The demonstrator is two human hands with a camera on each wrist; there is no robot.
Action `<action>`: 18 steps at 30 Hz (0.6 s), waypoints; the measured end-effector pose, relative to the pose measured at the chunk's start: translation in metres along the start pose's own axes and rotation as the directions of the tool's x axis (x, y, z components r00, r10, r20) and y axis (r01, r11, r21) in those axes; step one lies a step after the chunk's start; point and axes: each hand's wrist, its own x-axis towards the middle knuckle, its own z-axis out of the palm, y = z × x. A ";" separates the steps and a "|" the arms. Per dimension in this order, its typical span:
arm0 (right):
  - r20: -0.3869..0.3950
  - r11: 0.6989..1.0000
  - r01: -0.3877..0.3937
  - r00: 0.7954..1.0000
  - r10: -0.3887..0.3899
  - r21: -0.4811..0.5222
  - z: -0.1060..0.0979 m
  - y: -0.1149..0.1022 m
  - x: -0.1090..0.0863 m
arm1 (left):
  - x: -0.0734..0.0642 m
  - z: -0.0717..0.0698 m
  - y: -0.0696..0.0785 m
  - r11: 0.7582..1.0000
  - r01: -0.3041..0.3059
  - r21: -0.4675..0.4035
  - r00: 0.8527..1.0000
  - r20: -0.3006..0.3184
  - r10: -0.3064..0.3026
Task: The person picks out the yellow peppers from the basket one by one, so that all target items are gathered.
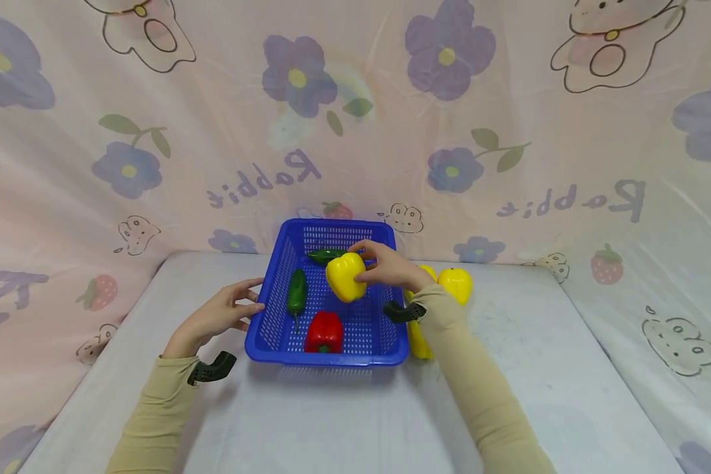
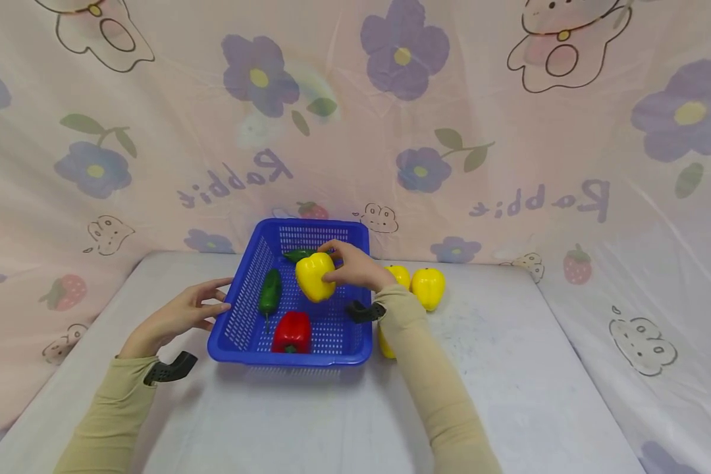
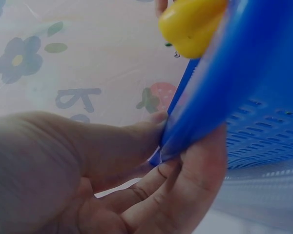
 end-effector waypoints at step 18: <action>-0.099 0.993 0.019 0.995 -0.007 0.113 -0.025 -0.001 -0.058 | 0.000 -0.001 -0.001 1.000 -0.009 0.005 1.000 0.003 0.009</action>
